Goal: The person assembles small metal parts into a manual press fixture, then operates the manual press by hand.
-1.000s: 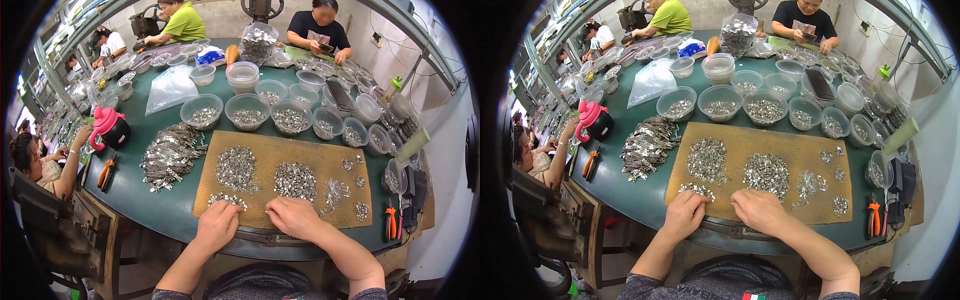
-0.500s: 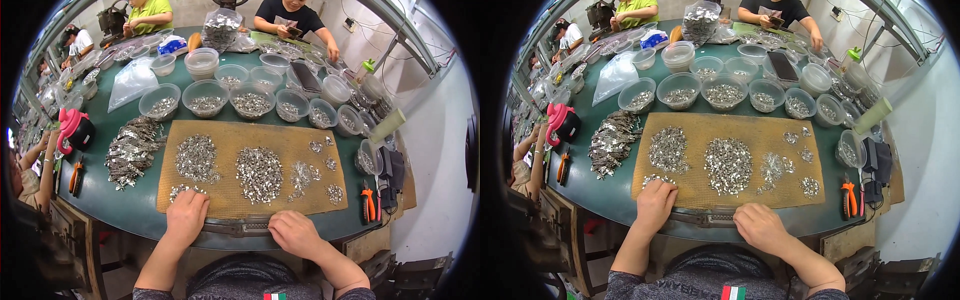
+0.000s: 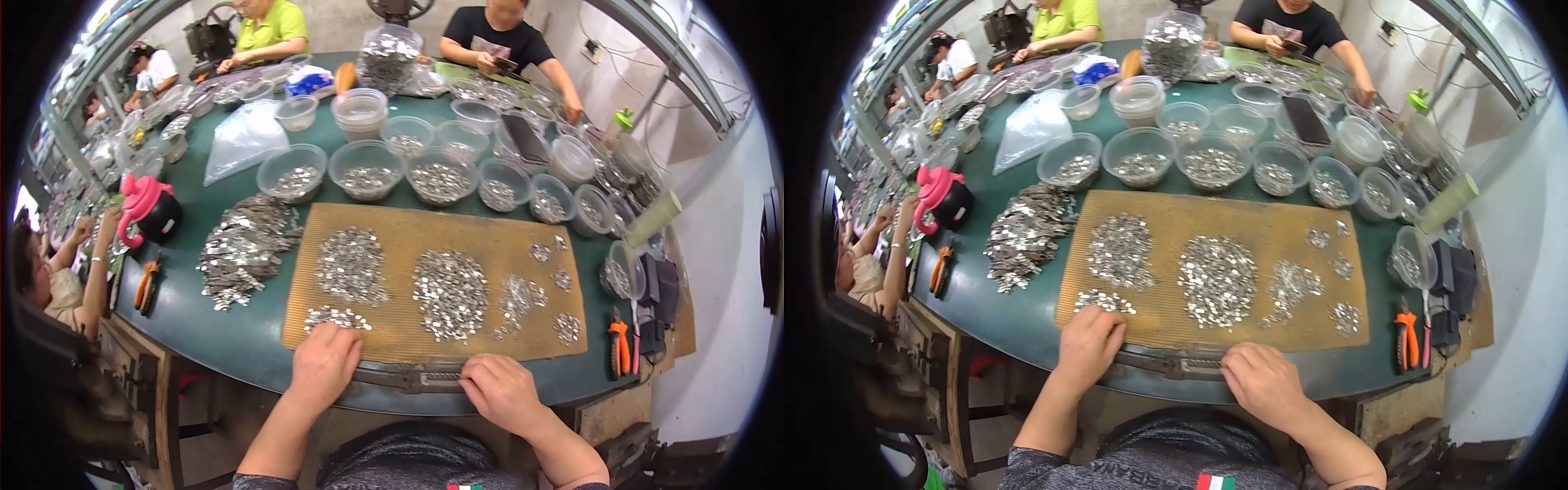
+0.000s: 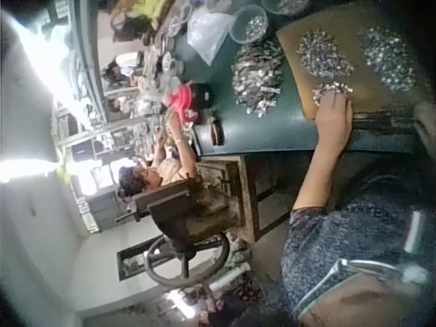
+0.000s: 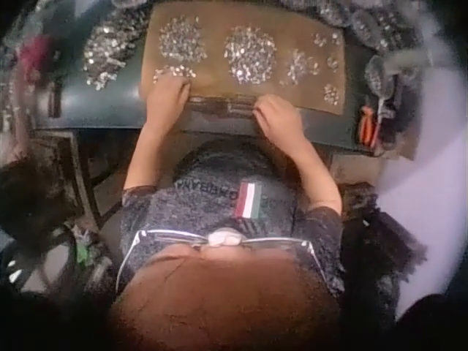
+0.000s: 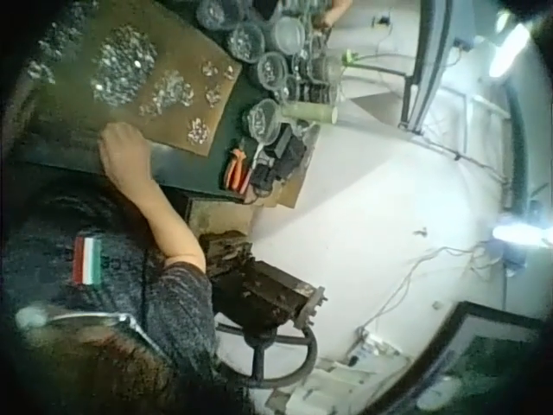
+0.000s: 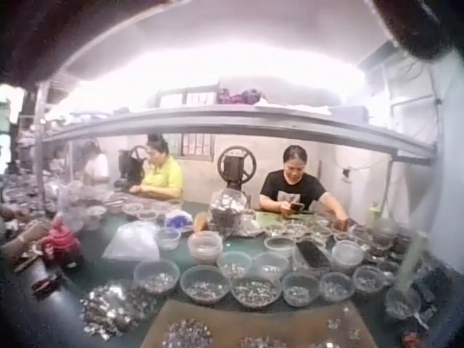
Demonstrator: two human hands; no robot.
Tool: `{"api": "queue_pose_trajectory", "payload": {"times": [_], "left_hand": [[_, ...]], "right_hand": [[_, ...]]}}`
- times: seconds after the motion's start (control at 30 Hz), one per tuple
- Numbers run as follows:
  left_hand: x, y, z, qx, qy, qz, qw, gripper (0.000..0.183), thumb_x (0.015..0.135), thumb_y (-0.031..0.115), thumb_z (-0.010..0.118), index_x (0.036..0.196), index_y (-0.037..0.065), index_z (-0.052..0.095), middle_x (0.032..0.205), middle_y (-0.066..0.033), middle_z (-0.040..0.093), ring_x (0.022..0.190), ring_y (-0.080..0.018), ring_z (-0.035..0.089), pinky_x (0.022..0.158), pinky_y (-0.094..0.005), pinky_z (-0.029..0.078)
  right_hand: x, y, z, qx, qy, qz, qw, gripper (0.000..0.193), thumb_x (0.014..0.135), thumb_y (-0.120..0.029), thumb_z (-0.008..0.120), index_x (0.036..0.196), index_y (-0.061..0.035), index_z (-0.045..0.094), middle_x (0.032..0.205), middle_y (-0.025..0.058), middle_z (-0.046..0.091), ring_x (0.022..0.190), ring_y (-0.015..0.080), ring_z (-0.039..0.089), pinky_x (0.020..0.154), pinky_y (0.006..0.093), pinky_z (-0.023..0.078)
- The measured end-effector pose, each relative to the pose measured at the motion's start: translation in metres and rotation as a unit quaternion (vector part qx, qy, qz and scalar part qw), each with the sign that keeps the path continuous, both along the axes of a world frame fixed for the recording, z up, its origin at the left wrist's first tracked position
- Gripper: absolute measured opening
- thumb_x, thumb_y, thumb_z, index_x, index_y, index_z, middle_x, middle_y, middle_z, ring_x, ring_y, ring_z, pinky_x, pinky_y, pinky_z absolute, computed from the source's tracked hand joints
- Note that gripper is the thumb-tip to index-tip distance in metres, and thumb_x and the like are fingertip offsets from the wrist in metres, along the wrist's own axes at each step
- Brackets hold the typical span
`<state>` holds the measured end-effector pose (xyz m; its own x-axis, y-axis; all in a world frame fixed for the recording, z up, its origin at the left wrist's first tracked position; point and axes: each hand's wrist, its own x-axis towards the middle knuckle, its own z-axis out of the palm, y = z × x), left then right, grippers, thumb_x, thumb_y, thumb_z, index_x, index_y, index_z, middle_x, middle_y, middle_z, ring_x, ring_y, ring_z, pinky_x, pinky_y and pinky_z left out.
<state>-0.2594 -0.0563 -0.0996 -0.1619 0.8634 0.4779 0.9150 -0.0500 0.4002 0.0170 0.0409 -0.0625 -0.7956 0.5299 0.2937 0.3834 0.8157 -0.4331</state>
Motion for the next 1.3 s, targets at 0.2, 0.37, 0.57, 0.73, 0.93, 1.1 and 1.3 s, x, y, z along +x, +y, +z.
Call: {"api": "queue_pose_trajectory", "payload": {"times": [0.2, 0.37, 0.57, 0.73, 0.93, 1.1, 1.3], "left_hand": [[-0.016, -0.013, 0.002, 0.004, -0.026, -0.001, 1.0, 0.012, 0.08, 0.006, 0.077, 0.087, 0.008, 0.067, 0.079, -0.0073, 0.058, 0.076, -0.0278, 0.062, 0.066, -0.0398, 0.051], [-0.026, -0.023, 0.005, -0.006, -0.027, -0.006, 1.0, 0.011, 0.081, 0.007, 0.075, 0.089, 0.009, 0.067, 0.08, -0.0064, 0.058, 0.077, -0.0268, 0.062, 0.069, -0.0384, 0.053], [-0.038, -0.027, 0.002, -0.014, -0.038, -0.026, 0.999, 0.009, 0.082, 0.008, 0.074, 0.09, 0.009, 0.068, 0.082, -0.006, 0.058, 0.079, -0.026, 0.063, 0.07, -0.038, 0.054], [-0.04, -0.027, -0.001, 0.002, -0.04, -0.015, 0.999, 0.01, 0.082, 0.008, 0.075, 0.089, 0.008, 0.068, 0.08, -0.0069, 0.058, 0.077, -0.0277, 0.062, 0.067, -0.0397, 0.053], [-0.032, -0.023, -0.007, -0.003, -0.036, -0.003, 0.999, 0.01, 0.082, 0.006, 0.075, 0.089, 0.007, 0.067, 0.081, -0.0074, 0.059, 0.077, -0.0276, 0.062, 0.067, -0.0395, 0.052], [-0.028, -0.016, -0.01, 0.001, -0.057, -0.008, 0.998, 0.011, 0.082, 0.004, 0.075, 0.089, 0.007, 0.067, 0.082, -0.0092, 0.059, 0.078, -0.0299, 0.062, 0.068, -0.0406, 0.051], [-0.015, -0.005, -0.016, 0.026, -0.085, -0.006, 0.996, 0.015, 0.082, 0.0, 0.074, 0.092, 0.004, 0.064, 0.087, -0.0107, 0.06, 0.081, -0.0307, 0.061, 0.07, -0.0413, 0.05]], "right_hand": [[-0.034, 0.004, 0.025, -0.016, -0.079, 0.04, 0.996, 0.01, 0.088, -0.014, 0.074, 0.095, -0.0103, 0.068, 0.09, 0.0044, 0.067, 0.083, 0.026, 0.07, 0.068, 0.0382, 0.056], [-0.107, 0.01, 0.012, -0.025, 0.004, 0.101, 0.995, 0.01, 0.09, -0.015, 0.071, 0.098, -0.0097, 0.071, 0.091, 0.006, 0.069, 0.079, 0.0285, 0.07, 0.068, 0.0394, 0.056], [-0.162, 0.017, -0.019, -0.016, -0.063, 0.108, 0.992, 0.013, 0.094, -0.022, 0.069, 0.1, -0.0105, 0.07, 0.092, 0.007, 0.066, 0.079, 0.029, 0.07, 0.065, 0.0409, 0.056], [-0.176, 0.008, -0.022, 0.005, -0.096, 0.066, 0.993, 0.013, 0.093, -0.021, 0.067, 0.097, -0.0088, 0.064, 0.087, 0.0084, 0.063, 0.076, 0.0304, 0.069, 0.062, 0.0432, 0.055], [-0.163, 0.014, -0.023, 0.0, -0.092, 0.057, 0.994, 0.011, 0.093, -0.018, 0.065, 0.096, -0.0079, 0.062, 0.087, 0.0087, 0.063, 0.076, 0.0312, 0.069, 0.063, 0.0432, 0.056], [-0.113, 0.026, -0.012, -0.019, 0.003, 0.066, 0.998, 0.006, 0.091, -0.011, 0.067, 0.095, -0.0067, 0.065, 0.086, 0.0091, 0.067, 0.076, 0.0306, 0.068, 0.065, 0.0416, 0.055], [-0.034, 0.032, -0.014, -0.007, -0.015, 0.067, 0.998, 0.012, 0.086, -0.008, 0.071, 0.094, -0.005, 0.063, 0.091, 0.0089, 0.066, 0.085, 0.0301, 0.067, 0.079, 0.0413, 0.054]]}}
